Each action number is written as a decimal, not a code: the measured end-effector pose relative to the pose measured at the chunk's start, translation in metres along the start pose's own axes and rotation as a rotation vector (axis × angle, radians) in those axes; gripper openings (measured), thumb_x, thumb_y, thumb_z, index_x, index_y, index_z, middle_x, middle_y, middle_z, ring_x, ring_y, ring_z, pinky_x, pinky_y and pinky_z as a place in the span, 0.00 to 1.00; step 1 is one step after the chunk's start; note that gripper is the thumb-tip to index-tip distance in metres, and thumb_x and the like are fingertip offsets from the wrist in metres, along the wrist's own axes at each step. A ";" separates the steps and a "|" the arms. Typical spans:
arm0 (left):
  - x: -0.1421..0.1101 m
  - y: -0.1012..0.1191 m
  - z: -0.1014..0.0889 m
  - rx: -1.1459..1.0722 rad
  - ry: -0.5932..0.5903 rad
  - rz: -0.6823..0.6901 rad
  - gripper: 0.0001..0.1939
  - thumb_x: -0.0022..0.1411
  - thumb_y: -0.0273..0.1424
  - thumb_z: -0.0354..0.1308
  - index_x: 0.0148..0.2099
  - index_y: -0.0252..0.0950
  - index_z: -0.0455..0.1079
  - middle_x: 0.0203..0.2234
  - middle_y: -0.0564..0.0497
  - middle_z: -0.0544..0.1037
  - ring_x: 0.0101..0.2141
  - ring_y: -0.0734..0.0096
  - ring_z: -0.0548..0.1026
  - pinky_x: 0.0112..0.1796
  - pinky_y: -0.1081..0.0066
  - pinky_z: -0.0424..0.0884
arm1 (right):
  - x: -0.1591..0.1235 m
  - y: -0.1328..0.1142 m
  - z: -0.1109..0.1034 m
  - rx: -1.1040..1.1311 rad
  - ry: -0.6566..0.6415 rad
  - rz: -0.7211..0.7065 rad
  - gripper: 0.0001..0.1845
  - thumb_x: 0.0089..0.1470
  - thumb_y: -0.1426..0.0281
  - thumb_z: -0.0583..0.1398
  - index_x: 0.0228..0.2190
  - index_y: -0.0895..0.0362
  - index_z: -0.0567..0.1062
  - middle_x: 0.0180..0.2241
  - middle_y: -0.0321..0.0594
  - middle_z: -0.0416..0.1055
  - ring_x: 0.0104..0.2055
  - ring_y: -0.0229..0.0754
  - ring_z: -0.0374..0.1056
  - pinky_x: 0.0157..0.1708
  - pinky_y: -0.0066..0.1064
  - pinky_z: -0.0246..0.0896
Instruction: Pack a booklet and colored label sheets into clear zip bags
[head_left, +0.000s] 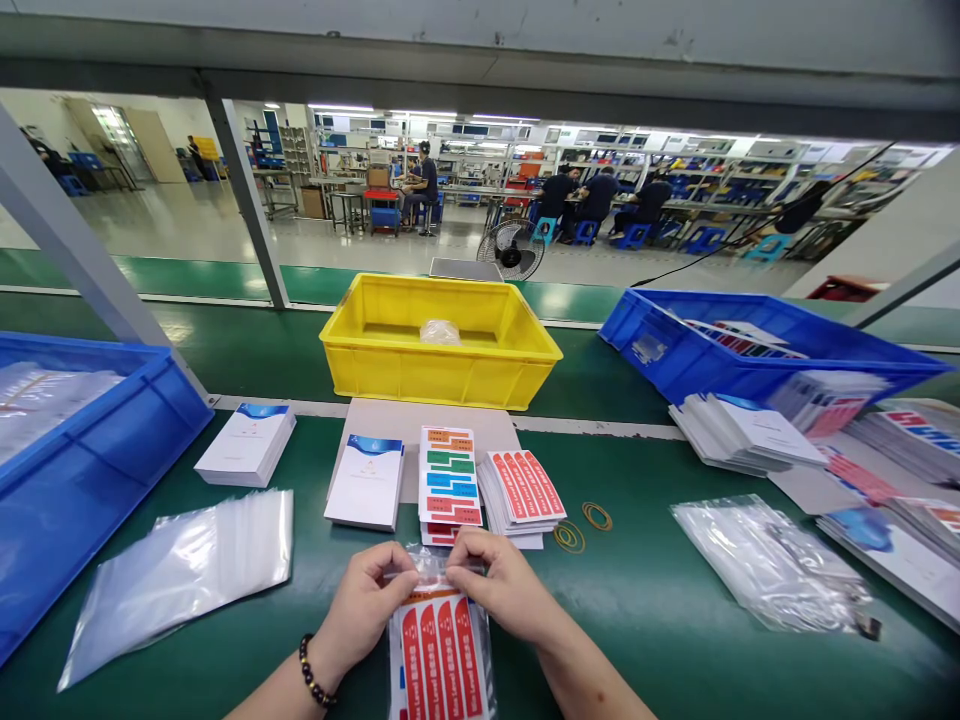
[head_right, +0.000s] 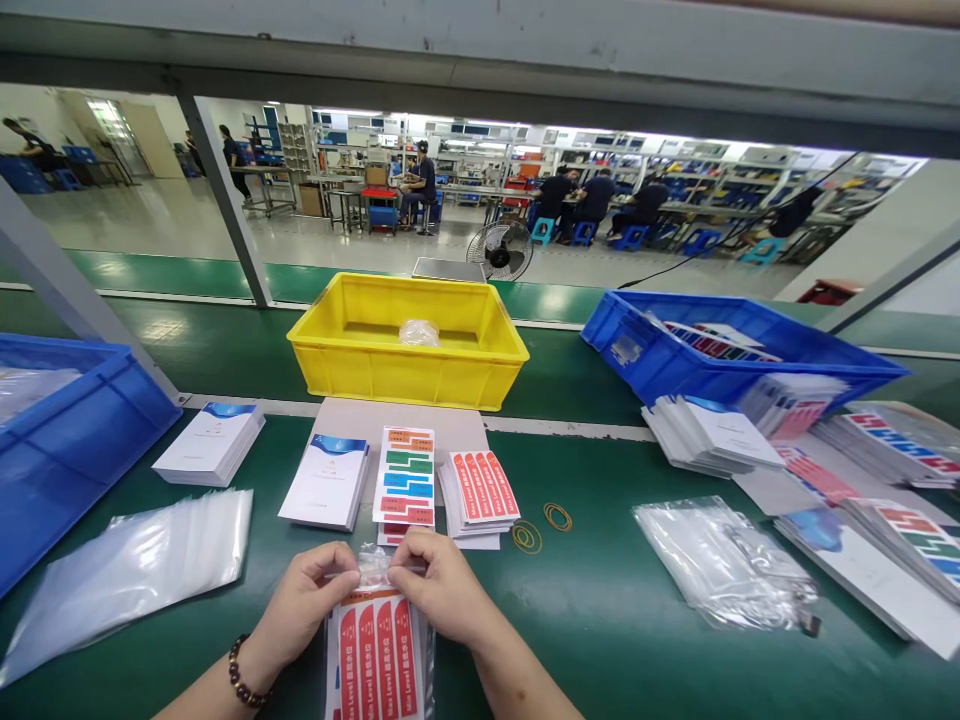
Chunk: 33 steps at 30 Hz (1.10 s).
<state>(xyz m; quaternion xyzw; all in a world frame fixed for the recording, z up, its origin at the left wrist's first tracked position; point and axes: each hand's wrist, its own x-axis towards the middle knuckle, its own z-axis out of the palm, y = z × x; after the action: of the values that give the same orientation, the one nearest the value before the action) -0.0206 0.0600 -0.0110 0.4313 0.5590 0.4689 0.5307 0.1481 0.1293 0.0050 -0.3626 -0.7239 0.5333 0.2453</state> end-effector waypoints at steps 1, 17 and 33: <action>0.000 0.000 0.000 0.002 0.000 0.001 0.13 0.50 0.38 0.59 0.23 0.34 0.63 0.20 0.55 0.69 0.24 0.73 0.65 0.28 0.73 0.61 | 0.000 0.000 0.002 -0.006 0.000 -0.003 0.06 0.42 0.78 0.57 0.19 0.57 0.70 0.22 0.33 0.65 0.27 0.36 0.61 0.27 0.25 0.55; 0.002 -0.003 0.006 0.104 0.006 0.091 0.10 0.51 0.34 0.57 0.23 0.34 0.65 0.20 0.53 0.69 0.24 0.72 0.66 0.28 0.73 0.62 | -0.002 0.001 0.018 -0.128 0.035 -0.111 0.08 0.47 0.76 0.57 0.19 0.57 0.71 0.22 0.34 0.65 0.26 0.36 0.62 0.27 0.26 0.55; -0.028 0.017 -0.067 0.588 0.454 0.470 0.06 0.59 0.32 0.49 0.37 0.39 0.67 0.29 0.50 0.74 0.33 0.66 0.72 0.35 0.70 0.67 | -0.005 0.006 -0.004 -0.470 0.375 -0.458 0.07 0.54 0.75 0.54 0.28 0.55 0.70 0.25 0.40 0.67 0.30 0.42 0.63 0.30 0.33 0.58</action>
<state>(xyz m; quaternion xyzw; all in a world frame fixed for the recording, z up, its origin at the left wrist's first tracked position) -0.0854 0.0315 0.0111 0.5655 0.6577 0.4809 0.1279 0.1558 0.1290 0.0003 -0.3293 -0.8313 0.2082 0.3965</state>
